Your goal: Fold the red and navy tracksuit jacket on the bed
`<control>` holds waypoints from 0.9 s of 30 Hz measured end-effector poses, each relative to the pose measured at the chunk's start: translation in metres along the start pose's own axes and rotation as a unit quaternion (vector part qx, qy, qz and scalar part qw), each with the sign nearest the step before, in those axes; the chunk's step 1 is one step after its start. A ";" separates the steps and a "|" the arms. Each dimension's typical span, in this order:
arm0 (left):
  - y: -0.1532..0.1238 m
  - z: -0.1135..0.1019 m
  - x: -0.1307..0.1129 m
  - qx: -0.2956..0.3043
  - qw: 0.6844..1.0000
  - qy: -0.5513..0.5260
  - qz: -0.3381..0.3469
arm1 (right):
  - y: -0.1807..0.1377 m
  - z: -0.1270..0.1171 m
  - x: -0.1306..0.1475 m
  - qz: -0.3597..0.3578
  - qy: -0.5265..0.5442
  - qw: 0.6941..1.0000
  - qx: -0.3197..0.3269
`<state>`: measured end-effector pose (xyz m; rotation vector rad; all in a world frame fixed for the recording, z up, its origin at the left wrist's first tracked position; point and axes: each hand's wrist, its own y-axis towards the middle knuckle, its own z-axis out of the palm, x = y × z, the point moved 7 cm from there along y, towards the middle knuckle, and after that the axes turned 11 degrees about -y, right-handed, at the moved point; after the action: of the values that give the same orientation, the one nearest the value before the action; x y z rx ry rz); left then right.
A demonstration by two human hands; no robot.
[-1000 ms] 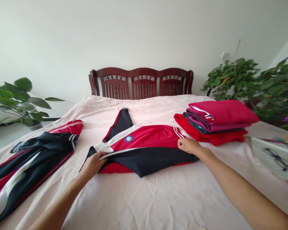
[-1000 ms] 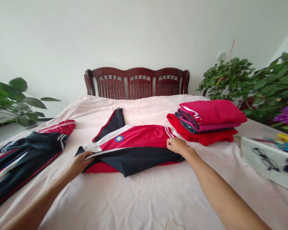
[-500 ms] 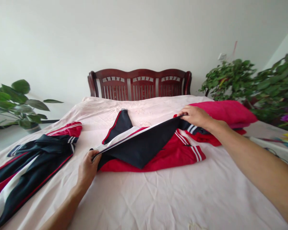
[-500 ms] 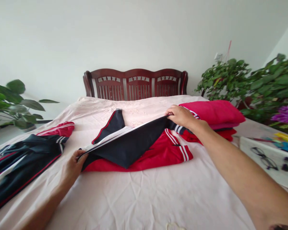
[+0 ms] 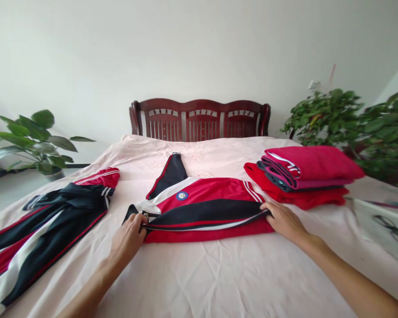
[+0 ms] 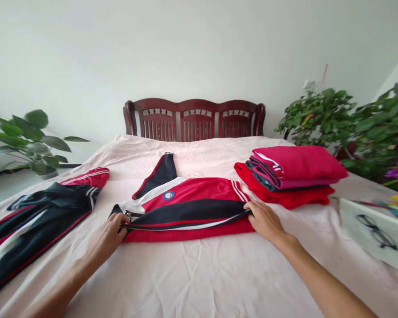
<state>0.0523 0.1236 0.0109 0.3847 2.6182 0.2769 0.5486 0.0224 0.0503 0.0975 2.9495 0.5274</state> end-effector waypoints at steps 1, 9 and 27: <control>0.000 -0.003 -0.010 -0.011 0.999 0.024 0.019 | 0.001 0.007 -0.002 0.009 0.014 1.000 0.015; 0.008 0.023 -0.128 -0.036 0.973 0.044 0.223 | 0.079 -0.062 0.003 0.082 0.063 0.990 -0.096; 0.040 0.035 -0.075 -0.022 0.994 0.073 0.072 | -0.001 0.007 0.015 -0.123 0.005 0.989 -0.078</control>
<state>0.1411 0.1422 0.0231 0.5584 2.7261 0.4241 0.5347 0.0249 0.0415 -0.2819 2.8581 0.7170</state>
